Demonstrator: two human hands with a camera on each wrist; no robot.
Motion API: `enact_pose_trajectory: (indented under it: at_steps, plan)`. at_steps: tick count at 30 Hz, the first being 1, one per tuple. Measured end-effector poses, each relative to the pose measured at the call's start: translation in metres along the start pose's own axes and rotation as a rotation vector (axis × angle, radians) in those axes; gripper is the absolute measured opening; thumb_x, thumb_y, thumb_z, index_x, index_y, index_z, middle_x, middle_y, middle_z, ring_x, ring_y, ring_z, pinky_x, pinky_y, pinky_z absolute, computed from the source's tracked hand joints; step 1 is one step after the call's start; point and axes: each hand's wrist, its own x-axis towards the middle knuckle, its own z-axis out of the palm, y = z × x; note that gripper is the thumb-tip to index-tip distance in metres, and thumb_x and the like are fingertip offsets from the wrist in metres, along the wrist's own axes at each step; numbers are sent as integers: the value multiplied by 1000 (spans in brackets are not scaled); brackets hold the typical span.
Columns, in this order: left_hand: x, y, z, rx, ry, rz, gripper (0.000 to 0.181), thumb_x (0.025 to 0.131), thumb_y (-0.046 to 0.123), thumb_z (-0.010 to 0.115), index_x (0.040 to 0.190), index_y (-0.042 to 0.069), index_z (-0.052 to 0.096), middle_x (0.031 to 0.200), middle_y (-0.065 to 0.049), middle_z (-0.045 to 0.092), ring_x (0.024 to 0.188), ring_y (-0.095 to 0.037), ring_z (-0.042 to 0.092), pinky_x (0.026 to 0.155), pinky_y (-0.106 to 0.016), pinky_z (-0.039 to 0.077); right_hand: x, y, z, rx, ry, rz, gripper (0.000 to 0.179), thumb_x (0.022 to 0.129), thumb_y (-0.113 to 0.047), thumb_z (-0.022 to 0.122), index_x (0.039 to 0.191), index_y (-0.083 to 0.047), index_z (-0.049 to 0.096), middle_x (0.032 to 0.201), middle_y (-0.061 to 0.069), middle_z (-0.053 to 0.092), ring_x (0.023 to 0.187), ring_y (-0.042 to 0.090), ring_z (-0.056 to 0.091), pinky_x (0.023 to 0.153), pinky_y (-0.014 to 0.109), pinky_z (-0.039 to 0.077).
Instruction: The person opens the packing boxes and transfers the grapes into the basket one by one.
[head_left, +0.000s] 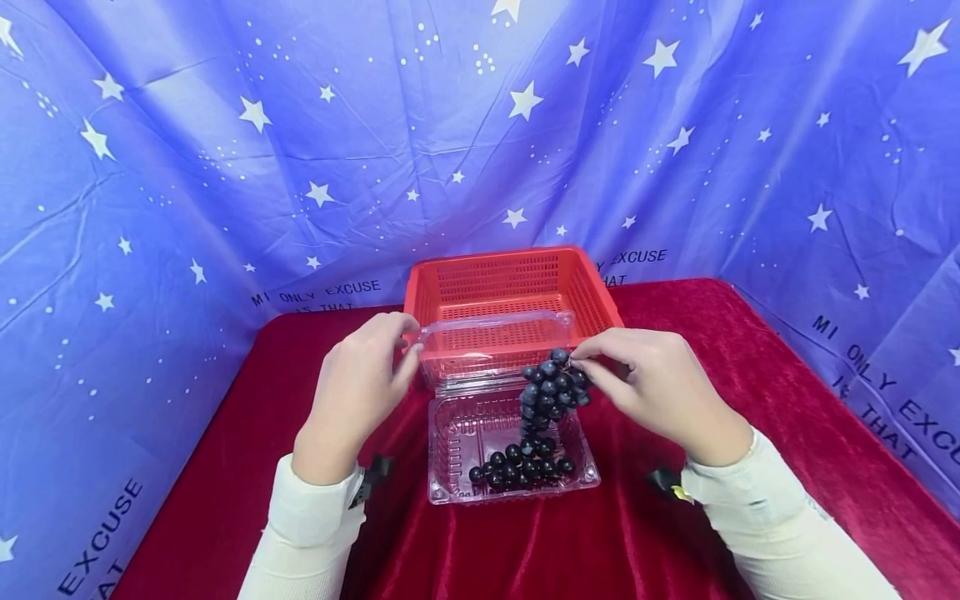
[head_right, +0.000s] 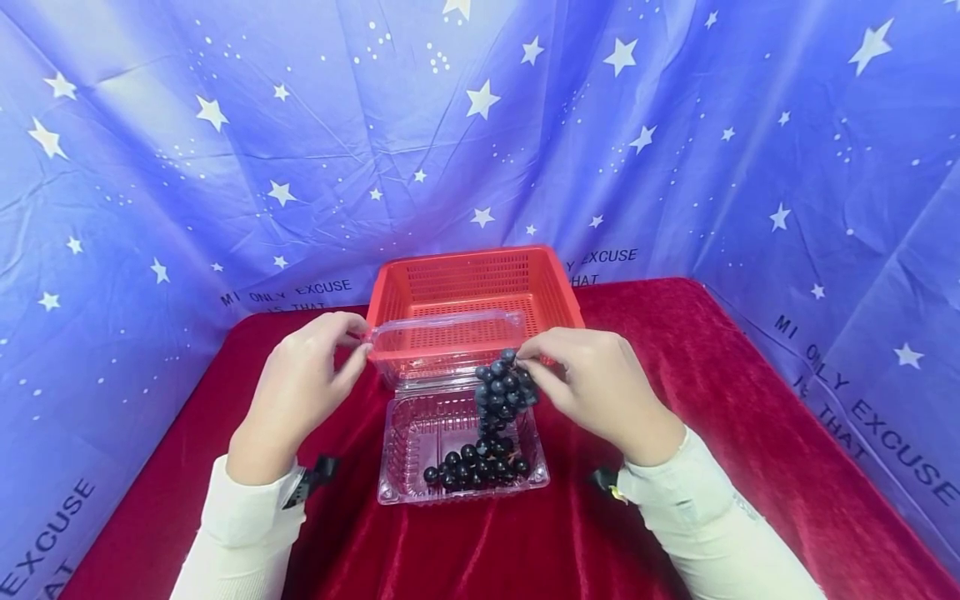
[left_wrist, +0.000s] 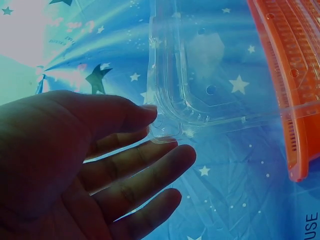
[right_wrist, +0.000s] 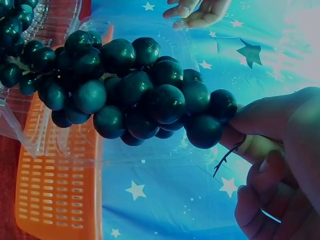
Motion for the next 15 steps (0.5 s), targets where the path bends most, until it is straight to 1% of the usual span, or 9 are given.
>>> enact_pose_trajectory:
  at_steps: [5,11,15]
  plan:
    - [0,0,1,9,2,7,23,90,16,76,110,9,68,92,-4,67,70,-19,60,60,-39,55,0,2,-4,0,30,-9,21,82,-14,85,102,-19,80,89,-11,76,58,2,49,58,17,40]
    - [0,-1,3,17,31,29,24,89,14,76,111,9,68,96,-5,67,67,-19,58,57,-39,53,2,3,-10,-2,91,-44,23,79,-11,85,100,-19,80,84,-12,74,59,-1,45,58,16,38]
    - [0,-2,4,15,55,21,22,88,11,76,109,9,68,100,-6,65,72,-19,66,55,-39,54,4,3,-15,-2,110,-43,23,78,-9,86,98,-18,80,82,-12,73,59,-3,43,56,14,37]
